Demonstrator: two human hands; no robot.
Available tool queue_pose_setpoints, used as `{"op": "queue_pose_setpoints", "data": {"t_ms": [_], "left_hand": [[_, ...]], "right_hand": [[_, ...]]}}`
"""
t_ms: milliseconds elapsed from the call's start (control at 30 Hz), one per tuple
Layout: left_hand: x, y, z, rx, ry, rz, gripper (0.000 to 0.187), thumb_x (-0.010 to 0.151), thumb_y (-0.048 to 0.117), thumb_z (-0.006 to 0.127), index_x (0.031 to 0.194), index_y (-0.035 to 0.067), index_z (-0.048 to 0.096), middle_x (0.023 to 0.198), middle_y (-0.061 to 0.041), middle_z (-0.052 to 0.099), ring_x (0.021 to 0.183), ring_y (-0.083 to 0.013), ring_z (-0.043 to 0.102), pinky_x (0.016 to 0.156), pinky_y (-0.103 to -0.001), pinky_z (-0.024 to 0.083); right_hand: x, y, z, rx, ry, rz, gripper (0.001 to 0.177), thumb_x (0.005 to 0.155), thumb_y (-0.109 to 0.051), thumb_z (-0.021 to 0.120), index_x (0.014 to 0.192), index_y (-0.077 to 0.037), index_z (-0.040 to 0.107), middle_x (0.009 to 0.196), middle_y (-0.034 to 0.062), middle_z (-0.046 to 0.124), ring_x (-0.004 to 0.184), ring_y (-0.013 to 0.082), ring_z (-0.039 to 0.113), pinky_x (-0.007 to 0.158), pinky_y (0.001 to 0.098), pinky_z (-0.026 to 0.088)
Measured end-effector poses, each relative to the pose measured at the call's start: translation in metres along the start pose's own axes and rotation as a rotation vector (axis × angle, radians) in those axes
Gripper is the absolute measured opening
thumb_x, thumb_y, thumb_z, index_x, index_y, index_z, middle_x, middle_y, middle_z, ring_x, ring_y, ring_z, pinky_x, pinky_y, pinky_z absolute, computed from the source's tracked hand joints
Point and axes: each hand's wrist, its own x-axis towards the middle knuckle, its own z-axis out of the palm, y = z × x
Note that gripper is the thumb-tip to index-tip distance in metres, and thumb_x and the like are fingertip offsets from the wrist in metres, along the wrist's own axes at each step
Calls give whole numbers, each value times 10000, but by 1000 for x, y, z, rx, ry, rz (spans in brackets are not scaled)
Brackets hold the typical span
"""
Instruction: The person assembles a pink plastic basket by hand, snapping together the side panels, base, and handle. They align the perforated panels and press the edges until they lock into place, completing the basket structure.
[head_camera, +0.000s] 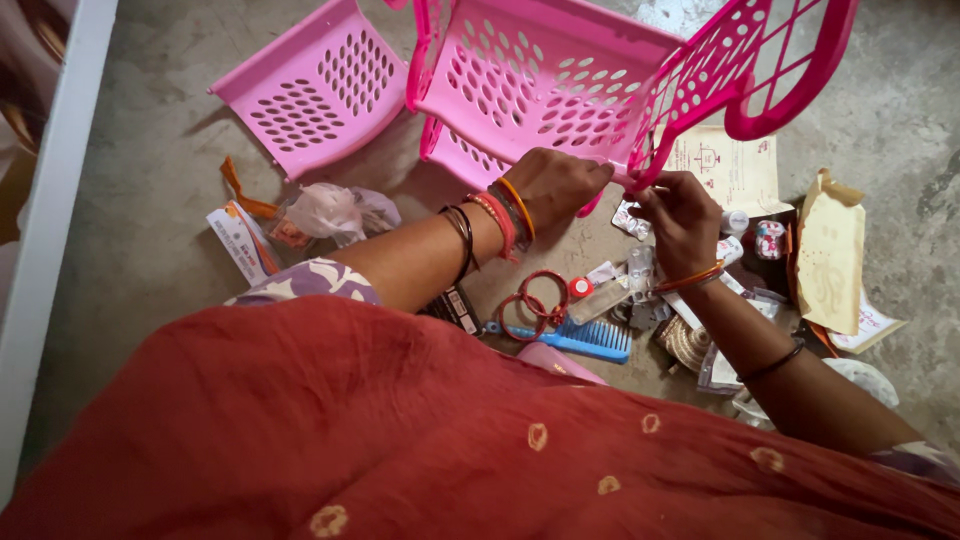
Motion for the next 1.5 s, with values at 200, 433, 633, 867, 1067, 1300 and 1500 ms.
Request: {"op": "queue_pose_setpoints", "data": {"t_ms": [200, 433, 633, 867, 1067, 1300, 1500], "left_hand": [[1, -8, 17, -2, 89, 40, 183, 896, 67, 590, 1067, 56, 653, 889, -101, 722, 815, -310, 734, 663, -414, 590], [4, -9, 23, -13, 79, 45, 149, 926, 74, 602, 1068, 47, 641, 894, -103, 722, 828, -291, 736, 667, -406, 587], [3, 11, 6, -95, 93, -23, 218, 829, 19, 623, 1045, 44, 638, 893, -117, 718, 840, -304, 732, 690, -409, 587], [-1, 11, -7, 68, 437, 189, 206, 847, 65, 620, 1053, 55, 627, 1165, -182, 676, 1074, -305, 701, 913, -431, 580], [-51, 51, 17, -413, -98, -88, 290, 999, 312, 665, 1137, 62, 714, 1169, -147, 715, 1078, -318, 702, 902, -421, 566], [-15, 33, 110, -1269, 213, -778, 620, 849, 357, 785, 1305, -22, 602, 1207, -170, 734, 1147, -271, 722, 935, -339, 576], [-1, 27, 177, -1092, 437, -763, 468, 811, 100, 704, 1264, 2, 643, 1203, -132, 711, 1096, -265, 721, 908, -358, 576]], "right_hand": [[3, 5, 0, 8, 20, -25, 128, 1064, 16, 632, 1183, 63, 639, 1121, 104, 722, 1010, 163, 721, 934, 308, 619], [6, 8, 3, 44, 52, -18, 142, 1042, 29, 636, 1179, 67, 648, 1129, 115, 726, 1000, 172, 728, 932, 318, 626], [10, -3, -17, -48, -30, 83, 176, 1021, 1, 641, 1186, 62, 654, 1100, 127, 728, 994, 189, 732, 868, 324, 638], [21, -2, -24, 105, 87, 275, 200, 1035, -84, 632, 1192, 36, 661, 1095, 126, 733, 991, 210, 741, 841, 337, 641], [34, 8, -29, 121, 86, 417, 229, 1021, -107, 631, 1223, -1, 647, 1116, 108, 723, 1011, 216, 733, 847, 369, 618], [29, 26, -29, 137, -11, 360, 347, 921, 11, 596, 1267, 0, 606, 1166, 105, 704, 1066, 219, 706, 925, 384, 624], [34, 28, -24, 35, 11, 283, 401, 977, -73, 652, 1367, -4, 589, 1183, 77, 697, 1054, 170, 696, 898, 321, 591]]}}
